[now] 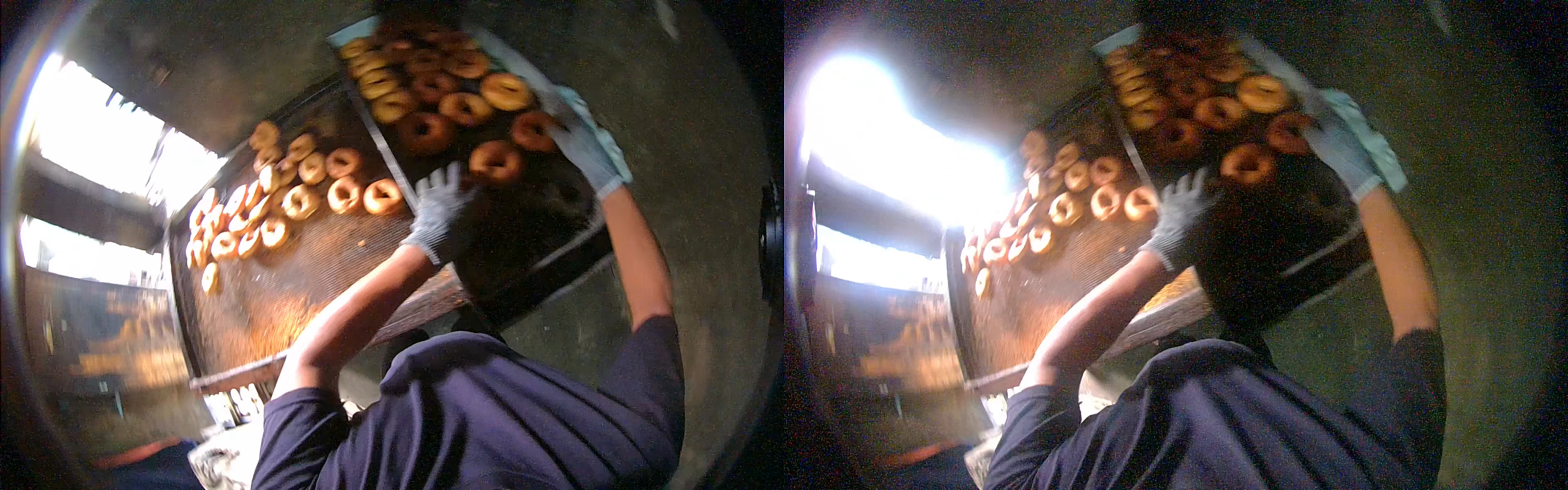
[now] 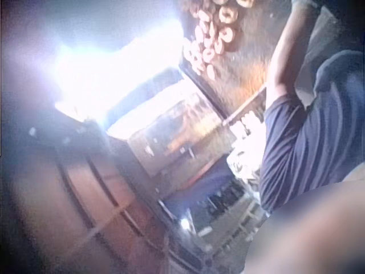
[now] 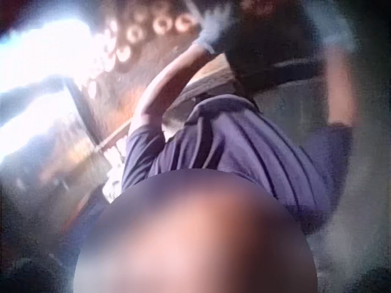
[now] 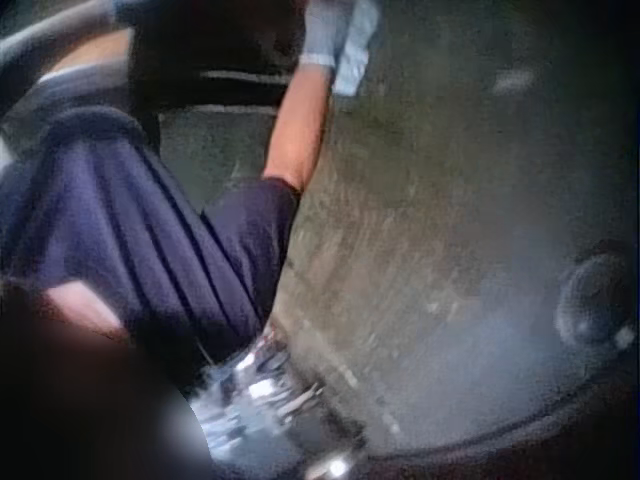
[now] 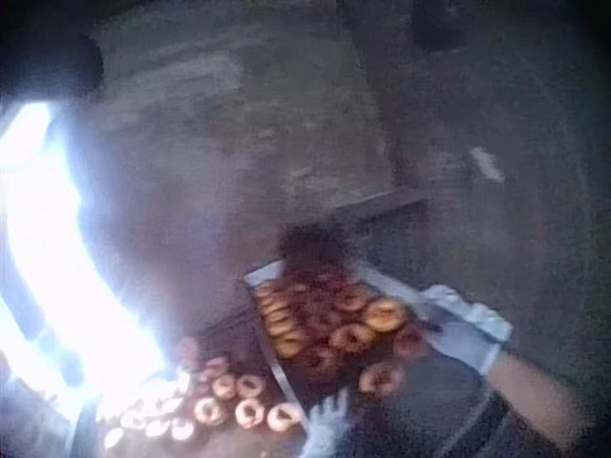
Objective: The person fries donuts in a large deep fryer, using a strainer to remove cooked donuts and place them on a draining rack. They then transfer raw donuts from a tray into the fryer and continue the frying process.
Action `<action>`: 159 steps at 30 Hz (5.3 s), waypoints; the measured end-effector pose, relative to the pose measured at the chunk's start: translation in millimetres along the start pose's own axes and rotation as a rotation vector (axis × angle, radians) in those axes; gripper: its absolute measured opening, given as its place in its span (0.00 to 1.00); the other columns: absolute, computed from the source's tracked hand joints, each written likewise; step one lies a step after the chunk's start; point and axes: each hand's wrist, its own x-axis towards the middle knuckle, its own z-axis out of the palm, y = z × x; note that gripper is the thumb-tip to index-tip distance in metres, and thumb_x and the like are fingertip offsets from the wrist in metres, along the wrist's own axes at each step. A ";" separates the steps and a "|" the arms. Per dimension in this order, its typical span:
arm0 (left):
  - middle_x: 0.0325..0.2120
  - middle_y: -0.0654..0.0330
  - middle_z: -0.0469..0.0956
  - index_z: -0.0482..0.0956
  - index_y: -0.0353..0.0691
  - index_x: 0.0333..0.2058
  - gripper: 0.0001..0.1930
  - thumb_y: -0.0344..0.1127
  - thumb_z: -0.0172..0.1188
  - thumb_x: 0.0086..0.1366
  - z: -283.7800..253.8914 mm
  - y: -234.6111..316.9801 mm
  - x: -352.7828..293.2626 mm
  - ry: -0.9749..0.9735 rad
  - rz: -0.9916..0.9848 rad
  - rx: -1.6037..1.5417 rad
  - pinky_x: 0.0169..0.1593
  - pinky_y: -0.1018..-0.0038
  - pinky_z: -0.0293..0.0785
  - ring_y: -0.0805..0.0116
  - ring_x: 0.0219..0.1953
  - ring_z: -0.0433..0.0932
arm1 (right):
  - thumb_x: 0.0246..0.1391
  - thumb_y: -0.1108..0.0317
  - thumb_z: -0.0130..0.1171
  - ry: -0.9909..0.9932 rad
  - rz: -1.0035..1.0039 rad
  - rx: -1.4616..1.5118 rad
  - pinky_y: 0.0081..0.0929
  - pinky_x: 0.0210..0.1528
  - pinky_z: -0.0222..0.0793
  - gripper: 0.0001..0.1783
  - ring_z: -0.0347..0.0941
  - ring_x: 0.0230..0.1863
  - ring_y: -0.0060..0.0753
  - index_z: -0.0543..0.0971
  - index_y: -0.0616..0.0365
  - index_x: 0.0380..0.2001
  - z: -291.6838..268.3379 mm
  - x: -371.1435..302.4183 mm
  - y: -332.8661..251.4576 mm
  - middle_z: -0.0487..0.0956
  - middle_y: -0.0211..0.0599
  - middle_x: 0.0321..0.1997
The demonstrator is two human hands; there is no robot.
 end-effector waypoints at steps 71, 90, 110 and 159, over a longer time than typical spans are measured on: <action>0.40 0.54 0.89 0.88 0.38 0.47 0.18 0.45 0.65 0.67 49.9 -374.1 -261.1 0.524 -0.892 -0.696 0.52 0.69 0.79 0.63 0.43 0.88 | 0.61 0.57 0.63 0.101 0.172 -0.351 0.35 0.39 0.77 0.16 0.83 0.40 0.49 0.84 0.61 0.34 459.2 0.3 -155.2 0.85 0.52 0.39; 0.44 0.60 0.87 0.85 0.31 0.49 0.10 0.27 0.64 0.72 -8.9 -127.0 -206.2 0.415 -0.432 -1.268 0.56 0.75 0.77 0.73 0.47 0.82 | 0.62 0.65 0.62 0.566 0.240 -0.217 0.40 0.57 0.77 0.19 0.82 0.54 0.54 0.80 0.62 0.53 -9.8 -123.6 -46.8 0.84 0.58 0.50; 0.31 0.50 0.85 0.85 0.45 0.37 0.14 0.48 0.62 0.62 -74.2 85.3 -73.6 -0.222 0.352 -0.156 0.39 0.51 0.82 0.45 0.37 0.86 | 0.60 0.68 0.61 0.385 0.718 1.528 0.36 0.55 0.75 0.18 0.79 0.49 0.34 0.79 0.59 0.53 52.7 -230.4 -116.8 0.82 0.36 0.46; 0.50 0.56 0.78 0.81 0.37 0.50 0.23 0.50 0.53 0.66 -126.7 -79.7 -24.2 -0.727 0.321 -2.111 0.65 0.59 0.70 0.58 0.55 0.77 | 0.58 0.63 0.63 2.032 0.514 0.695 0.40 0.50 0.77 0.13 0.80 0.40 0.36 0.81 0.60 0.41 166.5 -271.5 -482.7 0.82 0.37 0.37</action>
